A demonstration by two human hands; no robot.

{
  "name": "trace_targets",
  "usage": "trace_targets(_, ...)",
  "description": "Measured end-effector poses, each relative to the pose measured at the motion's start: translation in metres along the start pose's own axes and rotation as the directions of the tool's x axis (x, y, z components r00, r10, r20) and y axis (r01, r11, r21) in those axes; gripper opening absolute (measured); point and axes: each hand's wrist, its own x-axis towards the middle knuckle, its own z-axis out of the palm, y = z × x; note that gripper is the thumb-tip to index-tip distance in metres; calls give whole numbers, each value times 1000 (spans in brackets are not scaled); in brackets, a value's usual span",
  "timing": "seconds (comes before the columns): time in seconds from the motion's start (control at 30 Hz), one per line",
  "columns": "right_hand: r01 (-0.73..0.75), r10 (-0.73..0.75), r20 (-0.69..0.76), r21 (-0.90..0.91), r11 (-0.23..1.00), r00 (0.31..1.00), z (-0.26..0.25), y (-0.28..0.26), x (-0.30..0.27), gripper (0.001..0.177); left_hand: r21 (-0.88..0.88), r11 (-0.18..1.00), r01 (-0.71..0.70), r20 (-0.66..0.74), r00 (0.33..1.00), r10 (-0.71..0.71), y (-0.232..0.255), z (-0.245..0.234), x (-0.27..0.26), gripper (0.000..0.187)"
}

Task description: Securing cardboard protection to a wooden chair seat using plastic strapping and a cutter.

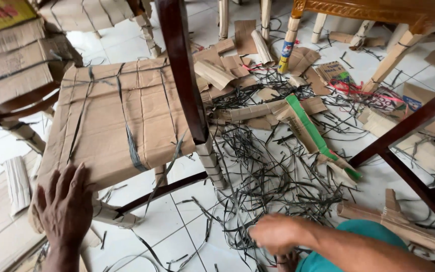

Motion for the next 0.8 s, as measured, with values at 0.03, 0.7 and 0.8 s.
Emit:
trace_targets(0.03, -3, 3, -13, 10, 1000, 1000, 12, 4, 7, 18, -2, 1000, -14, -8, 1000, 14, 8, -1, 5, 50)
trace_targets(0.7, 191, 436, -707, 619, 762, 556, -118, 58, 24, 67, -320, -84, 944, 947, 319, -17, 246, -61, 70, 89)
trace_targets(0.8, 315, 436, -620, 745, 588, 652, -133, 55, 44, 69, -317, -146, 937, 948, 316, -27, 258, -37, 75, 96)
